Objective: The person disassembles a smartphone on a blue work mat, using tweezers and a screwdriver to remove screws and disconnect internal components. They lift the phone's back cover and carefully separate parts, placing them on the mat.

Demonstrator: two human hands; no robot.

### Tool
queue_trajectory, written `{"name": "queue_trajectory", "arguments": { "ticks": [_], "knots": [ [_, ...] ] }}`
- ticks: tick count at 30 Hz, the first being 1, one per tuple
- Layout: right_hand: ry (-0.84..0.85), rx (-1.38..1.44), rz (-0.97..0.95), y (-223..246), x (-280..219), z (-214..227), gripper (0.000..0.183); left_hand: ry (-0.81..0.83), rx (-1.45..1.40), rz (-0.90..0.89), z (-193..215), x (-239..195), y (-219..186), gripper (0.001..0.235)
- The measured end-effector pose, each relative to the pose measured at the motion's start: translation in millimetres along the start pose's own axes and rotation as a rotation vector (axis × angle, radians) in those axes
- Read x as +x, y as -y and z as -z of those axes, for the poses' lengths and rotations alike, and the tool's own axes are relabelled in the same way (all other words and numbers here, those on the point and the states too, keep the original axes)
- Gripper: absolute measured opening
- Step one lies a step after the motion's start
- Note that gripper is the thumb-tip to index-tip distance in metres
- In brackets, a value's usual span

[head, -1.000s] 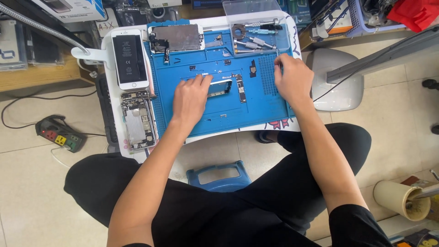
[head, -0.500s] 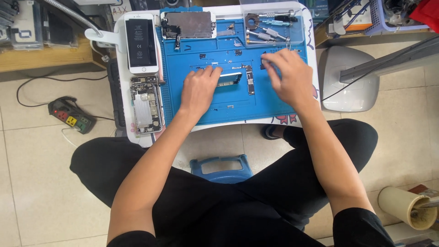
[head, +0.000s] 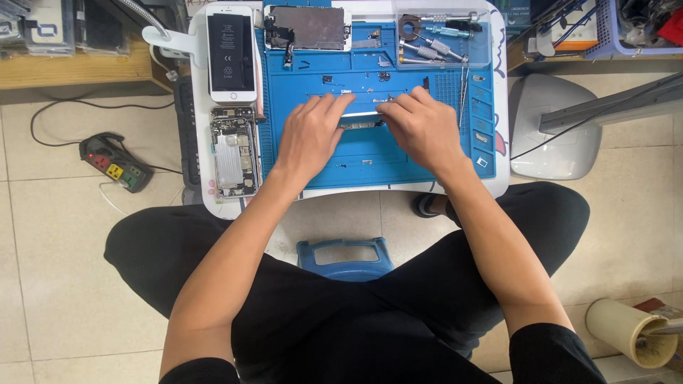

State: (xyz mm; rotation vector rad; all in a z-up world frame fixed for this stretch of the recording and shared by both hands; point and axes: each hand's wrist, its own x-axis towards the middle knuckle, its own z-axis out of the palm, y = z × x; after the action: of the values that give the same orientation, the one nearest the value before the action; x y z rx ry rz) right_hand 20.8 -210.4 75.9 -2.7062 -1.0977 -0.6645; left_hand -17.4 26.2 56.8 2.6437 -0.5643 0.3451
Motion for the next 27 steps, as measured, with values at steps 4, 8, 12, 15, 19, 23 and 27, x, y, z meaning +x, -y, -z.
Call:
{"name": "queue_trajectory", "arguments": {
  "ticks": [4, 8, 12, 15, 19, 23, 27],
  "knots": [
    [0.048, 0.015, -0.02, -3.4, 3.0, 11.0, 0.013, 0.009, 0.031, 0.048, 7.7, -12.7, 16.7, 0.058],
    [0.119, 0.051, -0.061, -6.2, 3.6, 17.0, 0.011, 0.059, -0.002, 0.128, 6.6, -21.2, 25.7, 0.059],
    [0.141, 0.132, -0.147, -3.0, 5.2, 15.1, 0.008, 0.113, -0.116, 0.231, 7.3, -24.3, 20.9, 0.076],
    [0.079, 0.335, -0.244, -12.3, -0.2, -1.1, 0.008, 0.099, -0.291, 0.273, 17.4, -23.2, 12.9, 0.087],
    [0.021, 0.495, -0.28, -12.1, 6.5, 9.2, 0.011, 0.091, -0.413, 0.302, 25.2, -19.0, 8.2, 0.091],
    [-0.005, 0.513, -0.244, -9.4, 8.2, 17.1, 0.012, 0.07, -0.319, 0.25, 17.5, -20.8, 14.1, 0.091],
    [-0.033, 0.547, -0.224, -8.8, 8.1, 20.6, 0.015, 0.084, -0.36, 0.271, 19.4, -20.4, 11.2, 0.09]
  ]
}}
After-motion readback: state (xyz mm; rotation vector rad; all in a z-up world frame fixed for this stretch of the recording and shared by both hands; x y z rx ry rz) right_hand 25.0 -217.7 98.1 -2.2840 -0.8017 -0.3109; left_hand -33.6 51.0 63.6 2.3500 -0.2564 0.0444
